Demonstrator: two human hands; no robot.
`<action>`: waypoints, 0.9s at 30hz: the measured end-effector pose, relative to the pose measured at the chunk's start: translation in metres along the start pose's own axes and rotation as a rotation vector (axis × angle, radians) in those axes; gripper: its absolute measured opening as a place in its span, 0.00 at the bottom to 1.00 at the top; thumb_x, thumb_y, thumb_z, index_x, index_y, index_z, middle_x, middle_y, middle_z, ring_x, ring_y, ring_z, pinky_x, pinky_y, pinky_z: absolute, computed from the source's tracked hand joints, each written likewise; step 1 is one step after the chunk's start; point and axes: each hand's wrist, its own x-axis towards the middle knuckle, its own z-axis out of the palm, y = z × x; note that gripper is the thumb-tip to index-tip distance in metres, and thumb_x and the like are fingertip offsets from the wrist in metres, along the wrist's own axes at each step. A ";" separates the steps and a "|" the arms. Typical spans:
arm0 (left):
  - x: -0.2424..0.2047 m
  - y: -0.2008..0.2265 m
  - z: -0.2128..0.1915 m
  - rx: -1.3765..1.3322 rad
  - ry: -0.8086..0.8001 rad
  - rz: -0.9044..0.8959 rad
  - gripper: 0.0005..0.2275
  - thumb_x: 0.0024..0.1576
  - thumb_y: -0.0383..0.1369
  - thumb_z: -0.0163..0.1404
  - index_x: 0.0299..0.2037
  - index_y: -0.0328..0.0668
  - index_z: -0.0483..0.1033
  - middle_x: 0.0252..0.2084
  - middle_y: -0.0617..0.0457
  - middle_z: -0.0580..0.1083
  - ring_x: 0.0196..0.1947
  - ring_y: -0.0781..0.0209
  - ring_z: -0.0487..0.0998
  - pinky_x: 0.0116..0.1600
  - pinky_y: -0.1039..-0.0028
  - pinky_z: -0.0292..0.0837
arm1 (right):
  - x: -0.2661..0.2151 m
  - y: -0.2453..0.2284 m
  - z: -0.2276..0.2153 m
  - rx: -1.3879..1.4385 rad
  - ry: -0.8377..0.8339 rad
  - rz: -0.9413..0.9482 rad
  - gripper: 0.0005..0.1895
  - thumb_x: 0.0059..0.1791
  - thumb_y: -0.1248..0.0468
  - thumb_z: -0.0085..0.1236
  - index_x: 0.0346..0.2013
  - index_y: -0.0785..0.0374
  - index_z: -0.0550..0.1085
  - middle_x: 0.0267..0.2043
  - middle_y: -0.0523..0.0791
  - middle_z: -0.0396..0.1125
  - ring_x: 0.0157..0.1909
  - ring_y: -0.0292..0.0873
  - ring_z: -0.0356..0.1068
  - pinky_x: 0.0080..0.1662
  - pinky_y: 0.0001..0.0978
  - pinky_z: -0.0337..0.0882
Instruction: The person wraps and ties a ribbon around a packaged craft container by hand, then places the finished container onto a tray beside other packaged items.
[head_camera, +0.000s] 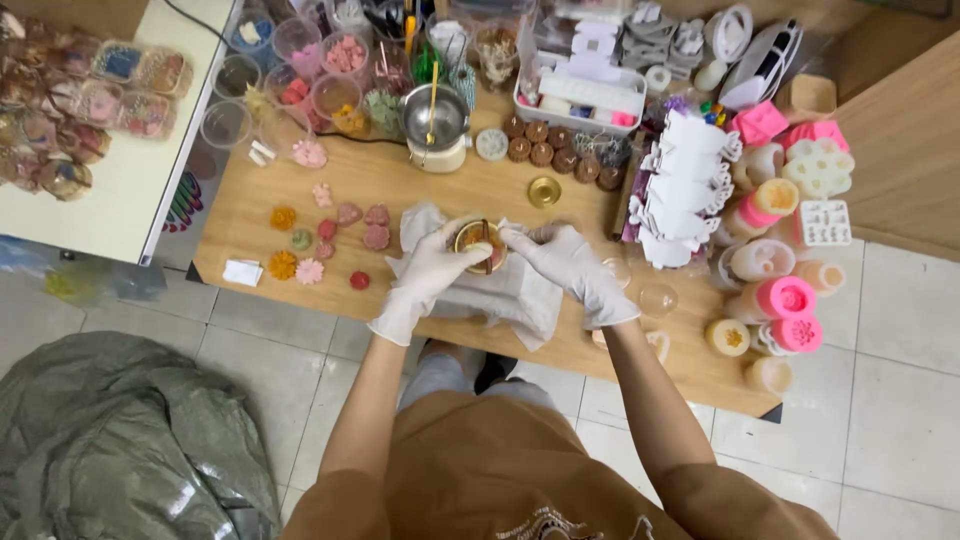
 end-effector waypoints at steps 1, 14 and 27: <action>-0.001 -0.006 0.000 0.012 0.007 0.015 0.23 0.54 0.27 0.59 0.61 0.35 0.73 0.54 0.52 0.77 0.53 0.65 0.77 0.57 0.77 0.73 | 0.002 0.000 0.005 0.016 -0.016 -0.018 0.34 0.45 0.37 0.61 0.42 0.68 0.82 0.34 0.54 0.78 0.37 0.42 0.77 0.43 0.36 0.73; -0.014 -0.057 0.002 -0.165 -0.028 0.091 0.25 0.54 0.23 0.59 0.64 0.35 0.70 0.56 0.51 0.76 0.54 0.65 0.77 0.57 0.75 0.75 | 0.030 0.031 0.046 0.199 -0.166 -0.145 0.35 0.39 0.41 0.70 0.43 0.71 0.81 0.40 0.49 0.78 0.40 0.38 0.75 0.43 0.30 0.74; 0.008 -0.075 -0.009 -0.357 -0.136 0.159 0.32 0.53 0.22 0.60 0.69 0.33 0.61 0.63 0.48 0.71 0.60 0.62 0.74 0.64 0.74 0.71 | 0.016 0.010 0.046 0.169 -0.083 0.117 0.23 0.37 0.39 0.62 0.29 0.55 0.82 0.20 0.35 0.56 0.23 0.33 0.54 0.26 0.29 0.54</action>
